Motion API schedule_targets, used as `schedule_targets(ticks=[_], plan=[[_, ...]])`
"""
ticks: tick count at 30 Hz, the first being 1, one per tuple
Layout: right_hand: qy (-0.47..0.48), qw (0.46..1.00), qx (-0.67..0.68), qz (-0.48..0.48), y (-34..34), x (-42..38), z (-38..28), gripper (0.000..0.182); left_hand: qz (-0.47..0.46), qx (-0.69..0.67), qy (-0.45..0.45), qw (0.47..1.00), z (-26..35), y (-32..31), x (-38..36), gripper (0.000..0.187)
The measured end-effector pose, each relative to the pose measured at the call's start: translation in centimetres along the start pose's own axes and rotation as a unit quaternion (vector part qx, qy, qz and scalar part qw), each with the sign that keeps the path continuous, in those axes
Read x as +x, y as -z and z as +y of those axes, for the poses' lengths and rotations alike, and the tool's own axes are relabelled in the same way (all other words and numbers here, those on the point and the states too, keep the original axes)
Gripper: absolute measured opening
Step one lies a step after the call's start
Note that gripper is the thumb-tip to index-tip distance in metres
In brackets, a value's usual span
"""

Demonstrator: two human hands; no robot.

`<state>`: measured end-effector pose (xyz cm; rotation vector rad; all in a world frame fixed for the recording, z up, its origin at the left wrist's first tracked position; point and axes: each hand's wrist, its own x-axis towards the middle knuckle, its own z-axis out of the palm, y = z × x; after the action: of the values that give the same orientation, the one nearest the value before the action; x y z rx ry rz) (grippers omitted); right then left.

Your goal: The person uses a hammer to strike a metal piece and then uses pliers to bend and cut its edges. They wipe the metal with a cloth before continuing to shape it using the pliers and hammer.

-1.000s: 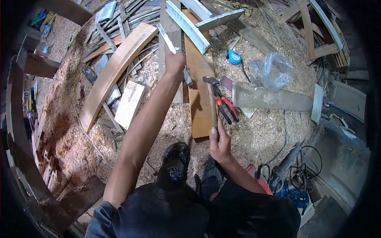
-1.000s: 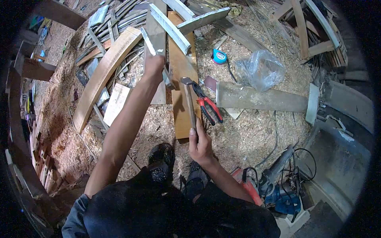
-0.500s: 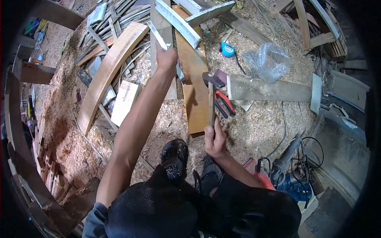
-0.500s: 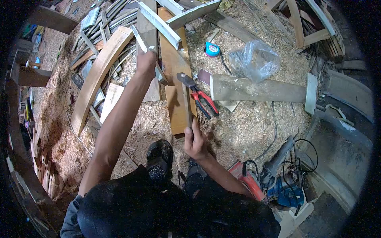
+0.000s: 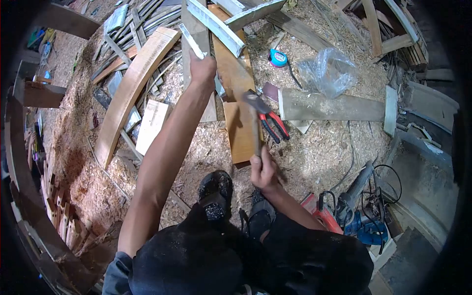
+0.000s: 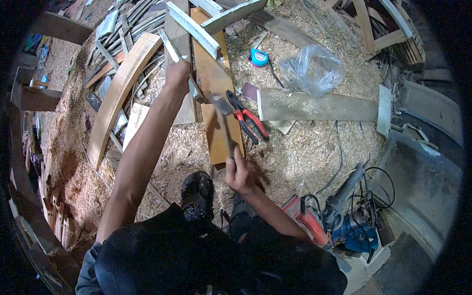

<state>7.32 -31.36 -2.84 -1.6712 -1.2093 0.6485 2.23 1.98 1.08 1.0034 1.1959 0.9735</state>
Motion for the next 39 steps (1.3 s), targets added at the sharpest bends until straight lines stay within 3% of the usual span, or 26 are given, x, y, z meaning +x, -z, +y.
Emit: schedule_targets(ticks=[1, 4, 6, 8, 10, 11, 14, 15, 18, 19, 22, 23, 26, 27, 30, 31, 33, 35, 38, 39], plan=[[0.043, 0.999, 0.003, -0.003, -0.3, 2.3, -2.0, 0.046, 0.0, 0.001, -0.007, 1.0, 0.4, -0.2, -0.3, 0.054], [-0.096, 0.994, 0.042, -0.04, 0.5, 2.1, -3.8, 0.044, 0.002, -0.01, -0.031, 0.999, 0.7, -0.3, -0.1, 0.044], [-0.033, 0.997, 0.055, 0.05, -0.6, 1.4, -3.1, 0.045, 0.002, -0.035, -0.042, 0.998, -0.3, -0.4, 0.5, 0.046], [-0.025, 0.997, 0.039, 0.067, -0.7, 1.1, -2.9, 0.045, 0.004, -0.023, -0.038, 0.999, -0.8, -0.2, 0.8, 0.05], [-0.072, 0.997, -0.002, 0.01, 0.2, 2.0, -4.3, 0.046, 0.008, -0.01, -0.05, 0.999, -1.7, 0.0, 1.8, 0.054], [-0.005, 1.0, -0.001, 0.027, -0.8, 1.8, -2.6, 0.047, 0.011, -0.002, -0.06, 0.998, -2.7, 0.1, 2.7, 0.056], [0.044, 0.995, 0.033, 0.086, -2.2, 0.4, -2.0, 0.047, 0.038, 0.011, -0.043, 0.998, -3.4, 0.1, 3.5, 0.062], [-0.031, 0.998, 0.031, 0.039, -1.8, 0.1, -3.1, 0.047, 0.05, 0.012, -0.029, 0.998, -3.5, 0.2, 3.3, 0.065], [-0.062, 0.997, 0.022, -0.035, -0.4, 2.4, -4.4, 0.047, 0.02, 0.02, -0.011, 1.0, -2.7, 0.5, 3.0, 0.07], [-0.142, 0.988, 0.001, -0.064, 0.4, 2.4, -5.3, 0.046, 0.027, 0.035, -0.011, 0.999, -2.6, 0.4, 3.2, 0.071], [-0.041, 0.992, 0.062, 0.099, -1.3, 2.3, -4.8, 0.045, 0.042, 0.059, -0.005, 0.997, -2.3, 0.1, 2.8, 0.074], [-0.132, 0.99, 0.05, 0.026, -0.4, 2.0, -5.3, 0.044, 0.043, 0.055, -0.002, 0.998, -2.1, 0.0, 2.5, 0.074], [-0.127, 0.991, 0.015, -0.04, -1.0, 2.6, -3.6, 0.045, 0.038, 0.036, -0.008, 0.999, -2.5, 0.0, 2.7, 0.075], [-0.118, 0.993, 0.016, -0.009, -0.4, 2.6, -4.4, 0.045, 0.035, 0.03, -0.012, 0.999, -2.3, -0.1, 2.9, 0.075], [-0.057, 0.993, -0.001, 0.1, -2.0, 0.7, -2.2, 0.045, 0.046, 0.053, -0.006, 0.997, -2.7, -0.2, 3.2, 0.074], [-0.036, 0.995, -0.039, 0.09, -2.2, 1.0, -2.0, 0.047, 0.036, 0.047, -0.007, 0.998, -3.0, 0.0, 3.4, 0.073], [-0.08, 0.997, -0.004, -0.003, -1.3, 2.7, -1.8, 0.048, 0.014, 0.033, -0.015, 0.999, -3.3, 0.3, 4.0, 0.071], [-0.12, 0.992, 0.022, -0.023, 0.0, 3.5, -4.0, 0.049, 0.028, 0.026, -0.014, 0.999, -2.8, 0.0, 3.5, 0.069], [-0.076, 0.992, 0.081, 0.06, -0.6, 1.9, -2.1, 0.047, 0.055, 0.022, -0.032, 0.998, -3.0, -0.4, 3.4, 0.058], [-0.089, 0.994, 0.029, 0.063, -0.6, 1.3, -2.8, 0.047, 0.065, 0.021, -0.042, 0.997, -2.8, -0.6, 3.3, 0.053]])
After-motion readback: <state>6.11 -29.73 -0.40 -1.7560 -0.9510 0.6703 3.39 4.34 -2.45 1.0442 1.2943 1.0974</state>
